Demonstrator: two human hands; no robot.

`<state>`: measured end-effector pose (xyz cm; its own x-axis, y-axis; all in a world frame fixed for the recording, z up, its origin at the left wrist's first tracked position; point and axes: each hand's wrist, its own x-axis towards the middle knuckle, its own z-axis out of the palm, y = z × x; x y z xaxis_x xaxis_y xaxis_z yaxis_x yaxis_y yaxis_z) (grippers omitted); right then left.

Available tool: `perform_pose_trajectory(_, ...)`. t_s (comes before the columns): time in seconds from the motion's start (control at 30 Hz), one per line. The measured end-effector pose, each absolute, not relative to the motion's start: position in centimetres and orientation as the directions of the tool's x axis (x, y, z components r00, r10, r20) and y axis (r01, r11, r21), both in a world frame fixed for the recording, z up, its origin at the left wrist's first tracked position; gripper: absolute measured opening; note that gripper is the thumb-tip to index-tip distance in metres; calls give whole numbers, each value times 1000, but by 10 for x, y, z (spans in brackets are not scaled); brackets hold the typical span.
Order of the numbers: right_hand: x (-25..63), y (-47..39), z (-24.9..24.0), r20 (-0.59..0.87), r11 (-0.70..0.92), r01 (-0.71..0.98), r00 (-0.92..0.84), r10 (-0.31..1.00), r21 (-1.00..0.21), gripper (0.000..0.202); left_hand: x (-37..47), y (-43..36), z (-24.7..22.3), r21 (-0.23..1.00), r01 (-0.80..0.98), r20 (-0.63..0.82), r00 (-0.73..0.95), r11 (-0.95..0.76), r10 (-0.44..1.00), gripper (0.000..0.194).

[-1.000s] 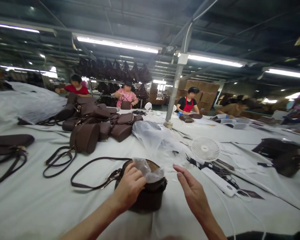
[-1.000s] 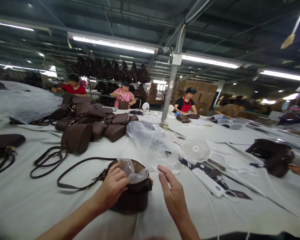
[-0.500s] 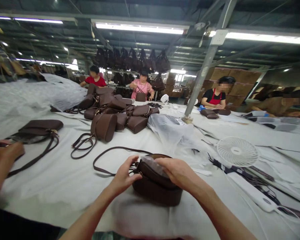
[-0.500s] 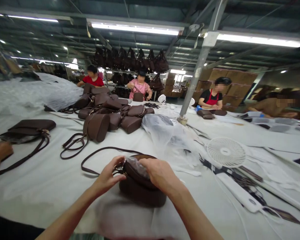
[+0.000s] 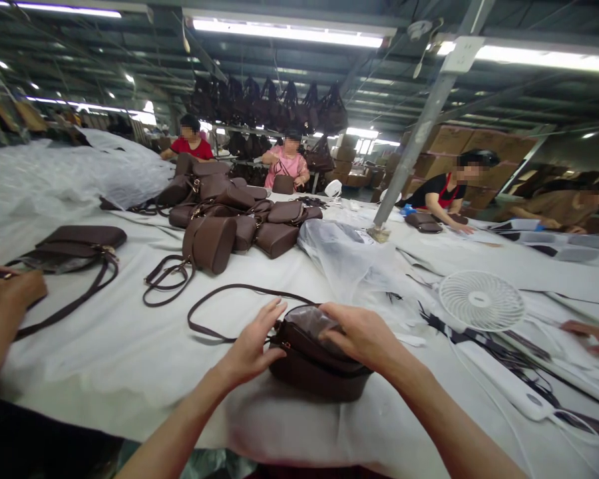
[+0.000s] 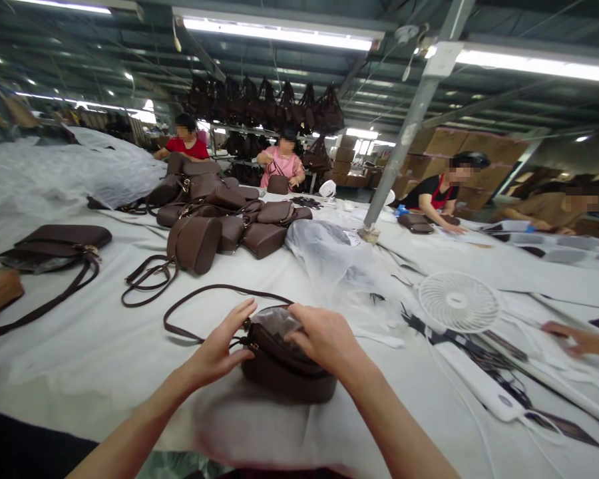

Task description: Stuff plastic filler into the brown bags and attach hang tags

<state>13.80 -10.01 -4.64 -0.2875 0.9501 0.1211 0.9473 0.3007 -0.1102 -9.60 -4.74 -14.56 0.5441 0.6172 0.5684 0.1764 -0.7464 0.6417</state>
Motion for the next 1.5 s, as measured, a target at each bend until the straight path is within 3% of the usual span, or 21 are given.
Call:
perform_pose_trajectory(0.1, 138, -103, -41, 149, 309, 947, -294, 944, -89, 19, -85, -72, -123, 303, 226, 760, 528, -926, 378, 56)
perform_pose_trajectory(0.17, 140, -101, -40, 159, 331, 939, -314, 936, -96, 18, -72, -87, -110, 185, 257, 732, 608, -948, 308, 46)
perform_pose_trajectory(0.27, 145, -96, -39, 180, 253, 963, -234, 955, -92, 18, -55, -98, -106, 138, 298, 667, 677, -945, 311, 24)
perform_pose_trajectory(0.37, 148, -100, -35, 181, 184, 977, -163, 970, -104, 24, -50, -98, -116, 126, 278, 703, 653, -952, 283, 31)
perform_pose_trajectory(0.47, 149, -111, -27, 117, 333, 918, -314, 942, -215, 17, -53, -96, -123, 99, 293, 733, 625, -951, 268, 28)
perform_pose_trajectory(0.57, 150, -117, -23, 38, 428, 856, -436, 899, -289, 41, -52, -96, -121, 67, 285, 737, 632, -956, 240, 26)
perform_pose_trajectory(0.73, 146, -104, -34, -24, 187, 980, -186, 982, 62, 37, -54, -94, -119, 5, 295, 778, 600, -956, 189, 29)
perform_pose_trajectory(0.8, 146, -105, -40, 16, 184, 979, -186, 982, 86, 37, -64, -92, -125, 91, 346, 833, 488, -934, 262, 31)
perform_pose_trajectory(0.87, 150, -111, -45, 113, 295, 955, -293, 949, -1, 40, -80, -90, -135, 333, 372, 832, 316, -866, 455, 23)
perform_pose_trajectory(0.9, 154, -114, -47, 178, 361, 931, -348, 921, -50, 43, -88, -89, -141, 496, 365, 765, 245, -788, 595, 15)
perform_pose_trajectory(0.97, 162, -119, -49, 292, 434, 894, -389, 874, -109, 50, -103, -86, -158, 785, 321, 494, 192, -530, 848, 18)
perform_pose_trajectory(1.07, 172, -120, -52, 345, 403, 903, -336, 876, -145, 53, -111, -77, -183, 959, 252, 61, 255, -128, 965, 43)
perform_pose_trajectory(1.17, 175, -115, -56, 231, 375, 908, -331, 915, -185, 52, -101, -57, -197, 990, 65, -136, 301, 122, 944, 54)
perform_pose_trajectory(1.27, 175, -113, -62, 117, 355, 914, -337, 934, -195, 49, -85, -36, -190, 943, -161, -196, 441, 292, 876, 57)
perform_pose_trajectory(1.37, 174, -113, -67, 109, 339, 919, -323, 940, -200, 45, -78, -22, -173, 869, -316, -148, 567, 380, 810, 54)
perform_pose_trajectory(1.5, 173, -113, -68, 142, 336, 916, -311, 940, -217, 40, -86, -13, -156, 673, -621, 88, 606, 402, 790, 58)
